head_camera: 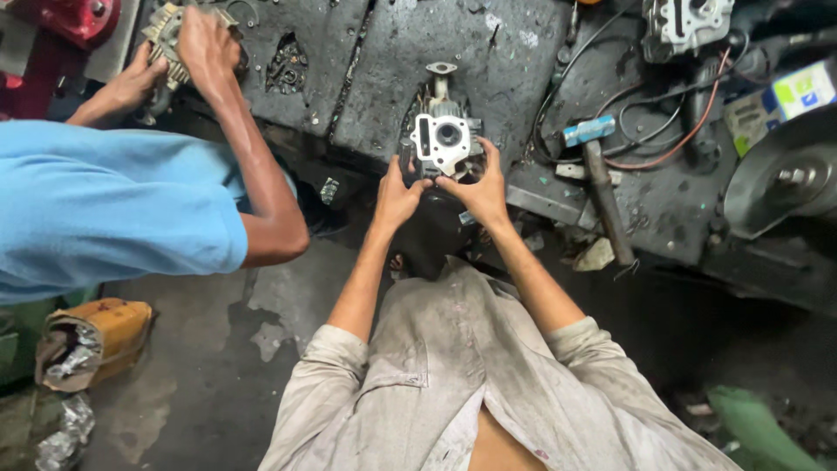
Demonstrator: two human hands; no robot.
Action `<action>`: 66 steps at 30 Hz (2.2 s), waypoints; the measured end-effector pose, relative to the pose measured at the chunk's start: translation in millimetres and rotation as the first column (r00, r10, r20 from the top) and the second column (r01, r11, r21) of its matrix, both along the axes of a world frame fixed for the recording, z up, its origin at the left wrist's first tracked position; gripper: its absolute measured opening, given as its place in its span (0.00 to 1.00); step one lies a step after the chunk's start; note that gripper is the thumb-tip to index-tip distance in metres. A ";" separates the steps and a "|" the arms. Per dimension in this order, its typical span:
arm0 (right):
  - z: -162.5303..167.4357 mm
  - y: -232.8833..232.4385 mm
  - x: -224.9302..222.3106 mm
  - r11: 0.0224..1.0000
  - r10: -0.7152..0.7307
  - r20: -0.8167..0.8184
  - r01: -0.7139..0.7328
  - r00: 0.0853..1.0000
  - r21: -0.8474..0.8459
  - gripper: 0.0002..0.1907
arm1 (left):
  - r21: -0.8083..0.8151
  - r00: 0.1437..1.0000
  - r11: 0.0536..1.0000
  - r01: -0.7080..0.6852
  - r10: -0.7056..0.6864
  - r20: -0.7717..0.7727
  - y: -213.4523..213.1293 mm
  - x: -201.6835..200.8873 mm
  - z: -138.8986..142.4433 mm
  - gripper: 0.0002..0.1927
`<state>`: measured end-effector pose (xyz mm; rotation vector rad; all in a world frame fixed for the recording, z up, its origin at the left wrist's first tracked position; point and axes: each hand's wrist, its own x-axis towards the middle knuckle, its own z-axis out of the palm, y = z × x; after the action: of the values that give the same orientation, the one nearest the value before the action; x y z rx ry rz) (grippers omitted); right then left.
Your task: The person works on a small engine cylinder head, using a hammer and punch to remove a pin, then uses a screwdriver to clean or adjust internal surfaces. The person handles the cylinder head and tools directly on a cluttered workbench.
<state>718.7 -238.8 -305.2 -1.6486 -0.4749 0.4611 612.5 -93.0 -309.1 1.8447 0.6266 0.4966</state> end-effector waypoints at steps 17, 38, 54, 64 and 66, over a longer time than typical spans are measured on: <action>-6.1 3.1 -24.7 0.961 -0.144 0.194 0.184 0.970 -0.205 0.53 | 0.066 0.981 0.984 0.168 -0.174 0.088 38.3 -7.3 5.0 0.32; 1.4 -3.7 -12.1 0.937 -0.056 0.181 0.115 0.982 -0.330 0.54 | 0.085 0.826 0.975 0.203 -0.218 0.519 12.4 29.3 11.4 0.19; 0.8 -4.2 -9.9 0.946 -0.035 0.246 0.111 0.969 -0.304 0.54 | 0.167 0.838 0.977 0.133 -0.201 0.508 7.7 37.8 8.8 0.18; -3.1 -5.7 -9.2 0.937 -0.034 0.295 0.133 0.955 -0.323 0.54 | 0.236 0.847 0.961 0.145 -0.244 0.473 4.4 39.6 12.1 0.23; -5.4 -6.1 -9.1 0.932 -0.026 0.277 0.124 0.960 -0.340 0.55 | 0.235 0.844 0.960 0.154 -0.251 0.475 3.8 39.7 11.8 0.24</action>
<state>709.6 -244.9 -310.6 -2.0878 -0.5489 0.2743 652.2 -89.2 -297.3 1.8263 0.0261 0.8784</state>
